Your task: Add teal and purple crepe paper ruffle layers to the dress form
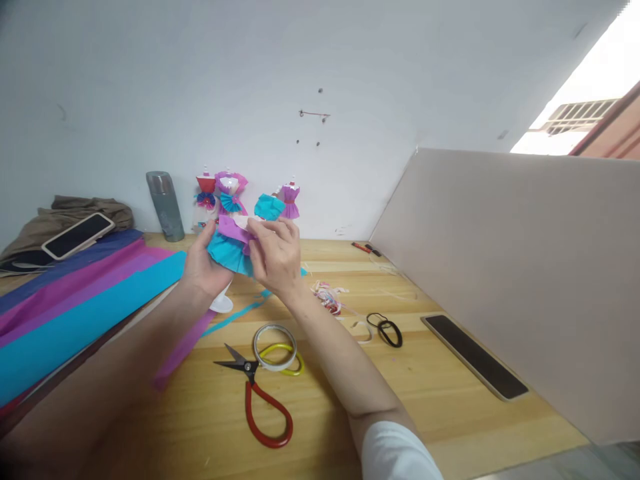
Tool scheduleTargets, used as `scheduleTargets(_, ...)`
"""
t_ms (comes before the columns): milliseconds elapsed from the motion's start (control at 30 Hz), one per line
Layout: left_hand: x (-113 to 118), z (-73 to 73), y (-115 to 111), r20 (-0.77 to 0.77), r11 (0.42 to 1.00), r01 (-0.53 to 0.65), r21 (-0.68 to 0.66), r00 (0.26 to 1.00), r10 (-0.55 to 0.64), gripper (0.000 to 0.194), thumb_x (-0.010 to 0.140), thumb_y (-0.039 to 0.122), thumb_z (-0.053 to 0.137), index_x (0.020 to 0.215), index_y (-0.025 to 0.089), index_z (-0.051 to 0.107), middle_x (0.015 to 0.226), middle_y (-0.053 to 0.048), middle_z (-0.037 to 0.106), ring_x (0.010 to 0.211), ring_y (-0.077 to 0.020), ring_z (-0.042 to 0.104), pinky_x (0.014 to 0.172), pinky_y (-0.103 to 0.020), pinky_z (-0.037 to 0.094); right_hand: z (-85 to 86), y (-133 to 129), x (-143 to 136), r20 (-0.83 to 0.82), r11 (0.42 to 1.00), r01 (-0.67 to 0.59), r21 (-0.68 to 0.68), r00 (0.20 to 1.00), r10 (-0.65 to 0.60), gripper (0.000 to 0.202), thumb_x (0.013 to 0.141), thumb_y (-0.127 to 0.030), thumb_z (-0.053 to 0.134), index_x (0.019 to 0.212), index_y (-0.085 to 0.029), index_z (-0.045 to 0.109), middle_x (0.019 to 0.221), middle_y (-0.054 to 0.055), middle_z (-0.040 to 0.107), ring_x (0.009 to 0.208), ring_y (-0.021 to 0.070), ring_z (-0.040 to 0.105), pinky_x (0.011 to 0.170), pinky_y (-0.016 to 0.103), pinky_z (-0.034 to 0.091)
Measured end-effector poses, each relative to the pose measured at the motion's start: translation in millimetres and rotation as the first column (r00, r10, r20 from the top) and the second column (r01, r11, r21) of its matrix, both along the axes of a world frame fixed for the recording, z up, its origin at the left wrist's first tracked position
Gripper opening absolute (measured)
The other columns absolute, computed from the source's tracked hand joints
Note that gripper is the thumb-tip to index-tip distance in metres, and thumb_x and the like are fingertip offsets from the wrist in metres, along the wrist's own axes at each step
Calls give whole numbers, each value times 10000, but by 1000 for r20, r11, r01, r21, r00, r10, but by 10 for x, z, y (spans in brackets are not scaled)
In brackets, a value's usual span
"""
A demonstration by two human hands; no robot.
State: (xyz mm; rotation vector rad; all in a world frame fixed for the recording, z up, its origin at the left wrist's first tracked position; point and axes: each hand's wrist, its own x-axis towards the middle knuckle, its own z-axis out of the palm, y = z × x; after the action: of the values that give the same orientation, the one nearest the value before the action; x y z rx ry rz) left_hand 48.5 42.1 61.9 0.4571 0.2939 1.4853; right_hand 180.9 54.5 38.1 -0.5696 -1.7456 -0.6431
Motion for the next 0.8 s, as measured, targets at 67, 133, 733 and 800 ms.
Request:
scheduleTargets(67, -11, 22, -7, 5, 1000, -2, -25, 1000, 2, 221, 969, 319, 546, 1011, 200, 728, 927, -38, 785, 994, -202, 728, 914, -317, 579, -4, 5, 6, 5, 999, 9, -38, 1000, -9, 423, 931, -149, 475, 1334, -238, 570, 1017, 63, 788, 963, 245, 681, 959, 473, 447)
scheduleTargets(133, -23, 36, -4, 15, 998, -6, -63, 1000, 7, 251, 987, 308, 509, 1034, 184, 722, 873, -42, 783, 964, -194, 735, 920, -314, 579, -11, 11, 8, 48, 997, 10, -77, 999, -6, 422, 932, -148, 475, 1331, -239, 574, 1043, 62, 785, 979, 238, 682, 986, 472, 432)
scheduleTargets(733, -74, -50, 117, -40, 983, 53, -173, 997, -61, 215, 901, 256, 617, 1088, 190, 698, 965, -39, 782, 1042, -228, 719, 971, -383, 570, 106, 107, 201, -563, 878, -293, -378, 826, 34, 170, 871, -375, 582, 867, -210, 624, 853, 39, 699, 845, 196, 648, 800, 357, 511)
scheduleTargets(800, -58, -72, 112, -64, 981, 70, -181, 995, -82, 215, 881, 255, 631, 1073, 191, 705, 977, -44, 783, 1066, -247, 712, 957, -395, 576, 118, 160, 229, -657, 700, -518, -491, 748, 92, 285, 832, -491, 603, 864, -209, 629, 861, 31, 698, 851, 198, 650, 774, 343, 520)
